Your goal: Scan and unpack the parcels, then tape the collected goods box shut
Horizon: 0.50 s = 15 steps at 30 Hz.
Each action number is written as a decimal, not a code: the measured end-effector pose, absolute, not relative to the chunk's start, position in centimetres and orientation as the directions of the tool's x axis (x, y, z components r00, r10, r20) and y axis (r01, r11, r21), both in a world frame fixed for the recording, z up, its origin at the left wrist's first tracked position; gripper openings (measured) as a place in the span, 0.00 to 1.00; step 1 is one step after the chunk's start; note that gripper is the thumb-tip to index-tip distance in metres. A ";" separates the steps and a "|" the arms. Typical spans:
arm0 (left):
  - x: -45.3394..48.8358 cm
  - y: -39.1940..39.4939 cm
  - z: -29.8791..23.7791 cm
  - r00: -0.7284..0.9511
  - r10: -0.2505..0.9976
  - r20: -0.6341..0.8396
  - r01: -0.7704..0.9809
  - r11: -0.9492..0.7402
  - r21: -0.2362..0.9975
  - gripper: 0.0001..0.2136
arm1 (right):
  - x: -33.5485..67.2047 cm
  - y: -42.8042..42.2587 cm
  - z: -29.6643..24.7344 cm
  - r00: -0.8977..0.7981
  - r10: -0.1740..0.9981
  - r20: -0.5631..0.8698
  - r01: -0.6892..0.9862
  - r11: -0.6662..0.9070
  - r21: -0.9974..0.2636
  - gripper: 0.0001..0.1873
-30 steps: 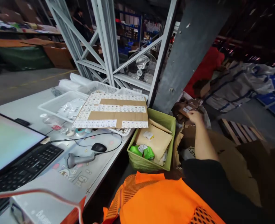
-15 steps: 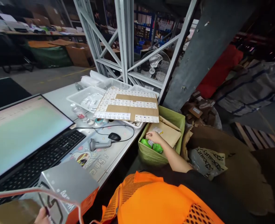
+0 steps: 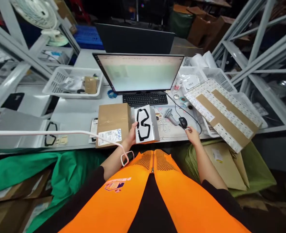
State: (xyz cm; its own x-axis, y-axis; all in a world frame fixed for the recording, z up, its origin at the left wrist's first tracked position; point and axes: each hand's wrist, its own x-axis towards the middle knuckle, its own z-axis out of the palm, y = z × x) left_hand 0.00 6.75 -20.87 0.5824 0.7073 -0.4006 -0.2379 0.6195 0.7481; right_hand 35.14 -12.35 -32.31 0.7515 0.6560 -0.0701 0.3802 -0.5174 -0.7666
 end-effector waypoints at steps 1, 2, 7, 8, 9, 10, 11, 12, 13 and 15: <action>0.3 7.0 -21.4 0.605 0.700 -0.378 -0.283 0.634 0.720 0.21 | 35.2 -10.6 -31.9 0.746 0.663 -0.063 0.426 -0.548 -0.719 0.27; 0.6 7.2 -21.9 0.621 0.703 -0.347 -0.322 0.633 0.704 0.22 | 35.3 -8.9 -31.5 0.736 0.674 -0.065 0.469 -0.576 -0.669 0.29; 2.9 8.4 -23.3 0.595 0.728 -0.340 -0.386 0.630 0.674 0.26 | 35.7 -1.1 -31.0 0.648 0.742 -0.172 0.608 -0.640 -0.470 0.36; 3.4 8.8 -23.3 0.574 0.735 -0.361 -0.402 0.637 0.658 0.26 | 35.6 0.1 -31.2 0.640 0.744 -0.192 0.616 -0.646 -0.451 0.37; 3.9 9.2 -23.2 0.546 0.748 -0.376 -0.425 0.635 0.645 0.25 | 35.5 1.2 -31.5 0.634 0.743 -0.212 0.618 -0.653 -0.438 0.38; 4.5 9.6 -23.1 0.518 0.766 -0.380 -0.452 0.623 0.639 0.25 | 35.3 2.1 -31.8 0.629 0.741 -0.234 0.618 -0.660 -0.428 0.39; 5.0 10.0 -22.9 0.491 0.786 -0.375 -0.479 0.604 0.637 0.25 | 35.1 2.8 -32.1 0.625 0.737 -0.255 0.617 -0.668 -0.416 0.40; 5.6 10.4 -22.7 0.470 0.805 -0.363 -0.501 0.581 0.641 0.24 | 34.8 3.5 -32.3 0.623 0.733 -0.273 0.616 -0.675 -0.407 0.40; 6.1 10.8 -22.5 0.456 0.821 -0.344 -0.516 0.559 0.649 0.24 | 34.6 4.0 -32.6 0.623 0.729 -0.284 0.614 -0.680 -0.400 0.40; 7.1 11.5 -22.3 0.434 0.852 -0.294 -0.537 0.507 0.674 0.24 | 34.4 4.9 -32.8 0.630 0.722 -0.286 0.611 -0.689 -0.391 0.38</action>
State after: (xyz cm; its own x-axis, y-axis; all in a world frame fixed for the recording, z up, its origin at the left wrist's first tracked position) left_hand 7.12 11.48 -22.33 0.4340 0.8516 -0.2942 -0.5371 0.5067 0.6744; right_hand 34.38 4.94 -32.81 0.6304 0.7215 -0.2864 0.6107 -0.6887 -0.3909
